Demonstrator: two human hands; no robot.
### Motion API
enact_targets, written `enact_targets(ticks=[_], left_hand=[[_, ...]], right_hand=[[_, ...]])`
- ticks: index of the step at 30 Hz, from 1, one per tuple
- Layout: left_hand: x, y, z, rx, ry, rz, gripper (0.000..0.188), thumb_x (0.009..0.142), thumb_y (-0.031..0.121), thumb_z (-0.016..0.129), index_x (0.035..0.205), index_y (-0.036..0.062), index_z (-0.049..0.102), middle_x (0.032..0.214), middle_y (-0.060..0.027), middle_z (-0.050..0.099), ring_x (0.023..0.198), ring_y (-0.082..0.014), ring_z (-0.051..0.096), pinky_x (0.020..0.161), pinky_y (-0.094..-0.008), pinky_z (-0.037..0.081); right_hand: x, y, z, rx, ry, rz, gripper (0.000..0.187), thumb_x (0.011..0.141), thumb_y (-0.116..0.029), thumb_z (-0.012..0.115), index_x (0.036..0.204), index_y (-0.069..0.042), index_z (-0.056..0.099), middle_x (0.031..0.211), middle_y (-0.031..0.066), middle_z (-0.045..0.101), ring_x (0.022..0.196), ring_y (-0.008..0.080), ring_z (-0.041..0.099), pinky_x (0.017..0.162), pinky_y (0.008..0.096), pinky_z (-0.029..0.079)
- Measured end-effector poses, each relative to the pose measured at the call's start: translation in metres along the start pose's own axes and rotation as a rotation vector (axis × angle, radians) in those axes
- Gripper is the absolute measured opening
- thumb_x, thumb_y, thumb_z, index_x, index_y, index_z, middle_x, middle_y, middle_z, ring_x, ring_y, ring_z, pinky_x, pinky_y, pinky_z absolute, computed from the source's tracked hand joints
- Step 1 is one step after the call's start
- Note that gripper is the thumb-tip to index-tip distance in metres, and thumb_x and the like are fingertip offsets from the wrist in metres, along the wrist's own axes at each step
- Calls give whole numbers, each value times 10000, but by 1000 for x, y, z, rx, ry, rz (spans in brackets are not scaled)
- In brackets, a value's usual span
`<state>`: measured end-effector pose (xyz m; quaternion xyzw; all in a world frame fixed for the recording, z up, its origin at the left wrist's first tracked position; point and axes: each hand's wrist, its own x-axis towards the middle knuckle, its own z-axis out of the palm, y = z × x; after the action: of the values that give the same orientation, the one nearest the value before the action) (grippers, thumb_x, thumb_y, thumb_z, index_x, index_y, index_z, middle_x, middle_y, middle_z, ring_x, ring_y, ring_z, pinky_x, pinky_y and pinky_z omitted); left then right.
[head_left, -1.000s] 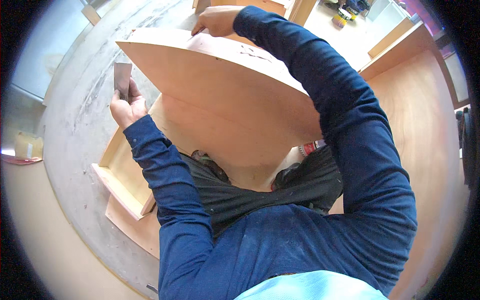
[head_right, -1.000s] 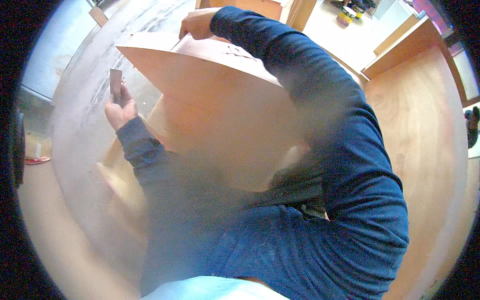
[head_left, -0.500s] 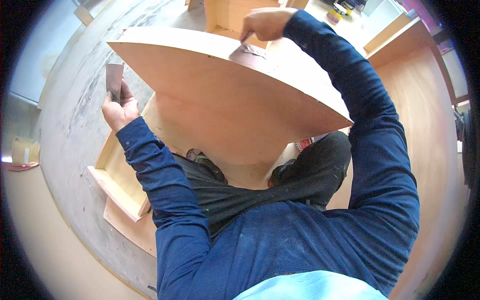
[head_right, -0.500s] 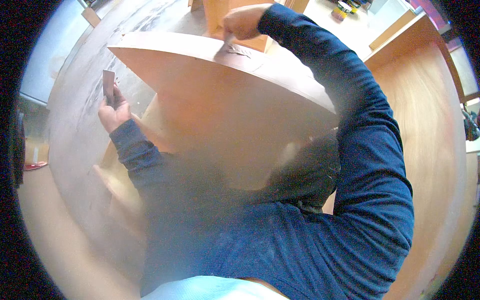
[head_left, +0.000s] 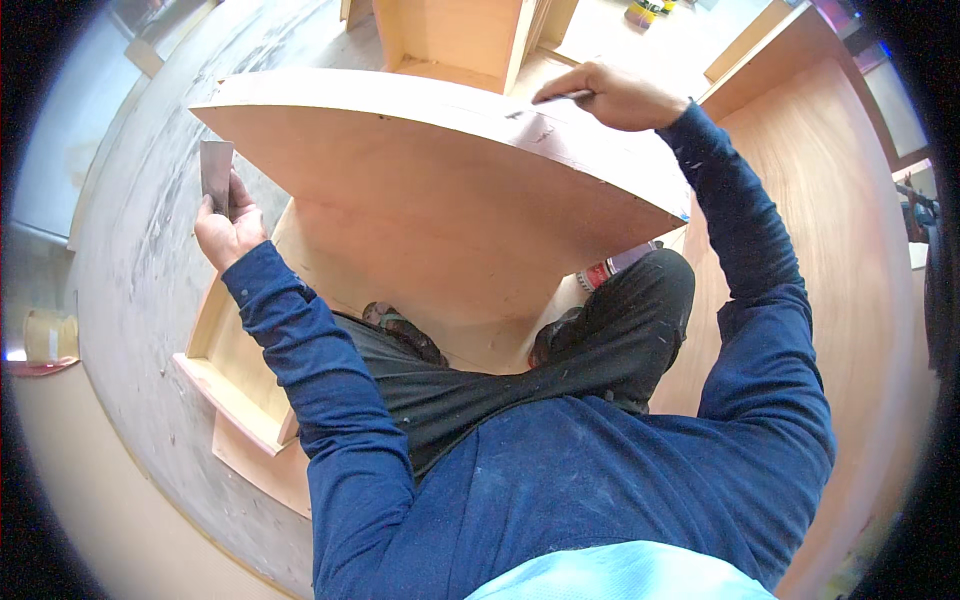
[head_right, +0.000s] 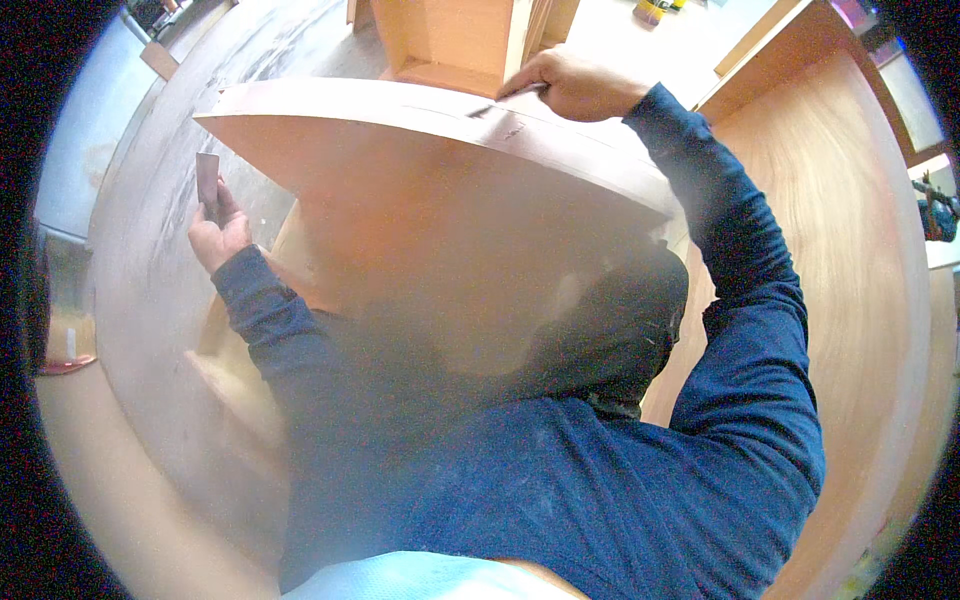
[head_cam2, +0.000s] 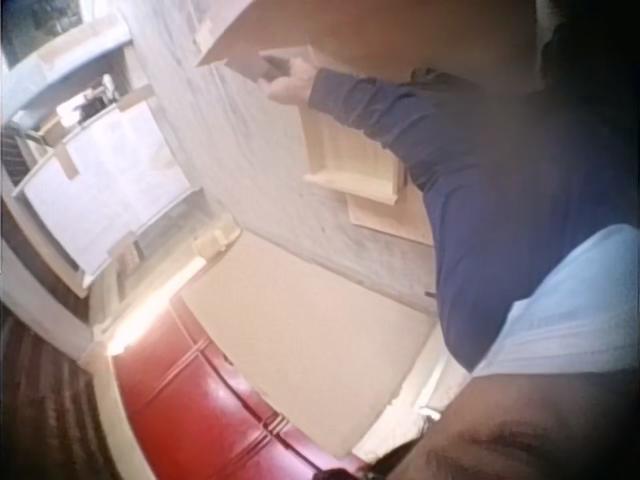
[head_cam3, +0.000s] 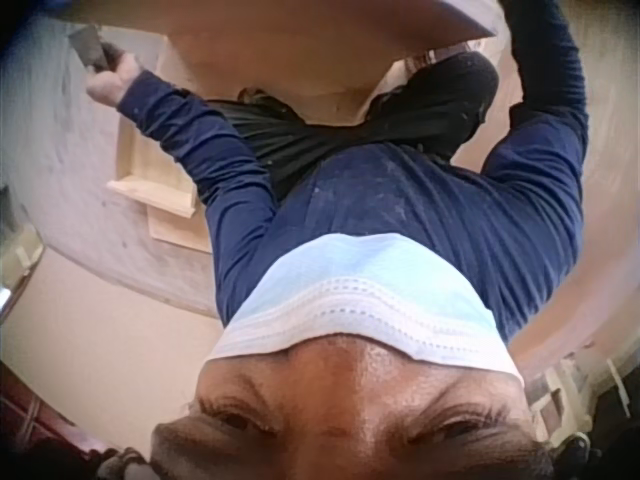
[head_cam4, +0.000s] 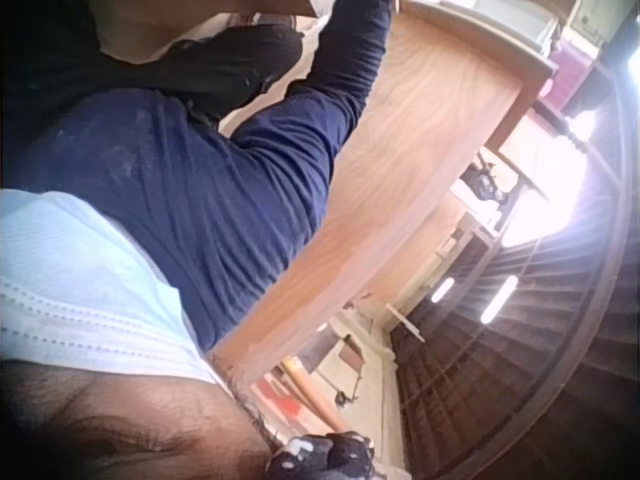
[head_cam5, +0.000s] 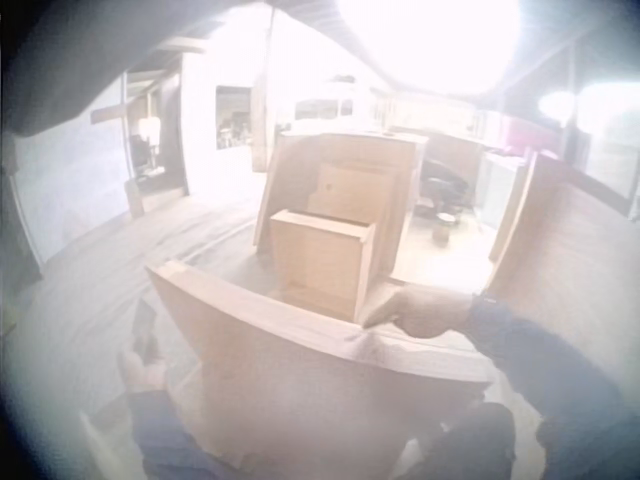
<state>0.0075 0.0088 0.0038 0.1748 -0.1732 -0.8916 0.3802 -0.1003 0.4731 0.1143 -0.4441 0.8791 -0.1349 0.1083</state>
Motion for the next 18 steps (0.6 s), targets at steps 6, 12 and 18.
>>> enact_targets(ticks=[6,12,18], left_hand=[[0,-10,4,-22,26,-16,341,998,56,375,1230,-192,395,1187,-276,552,1000,-363,658,888,-399,620],[6,2,-4,-29,-25,-19,348,999,57,366,1233,-200,376,1166,-278,561,992,-373,661,873,-410,625],[0,-5,1,-28,15,-52,344,1003,67,369,1220,-199,394,1160,-276,566,993,-367,664,882,-400,622]], right_hand=[[23,9,55,211,308,-130,429,903,-28,562,1310,-144,629,1214,156,682,1034,254,668,929,356,518],[-40,-8,23,-185,106,-44,654,727,208,445,1298,-58,622,1318,193,605,1228,349,568,1076,394,428],[1,-2,-18,-205,50,-106,663,661,207,430,1211,-64,682,1131,213,679,1056,356,653,950,385,501]])
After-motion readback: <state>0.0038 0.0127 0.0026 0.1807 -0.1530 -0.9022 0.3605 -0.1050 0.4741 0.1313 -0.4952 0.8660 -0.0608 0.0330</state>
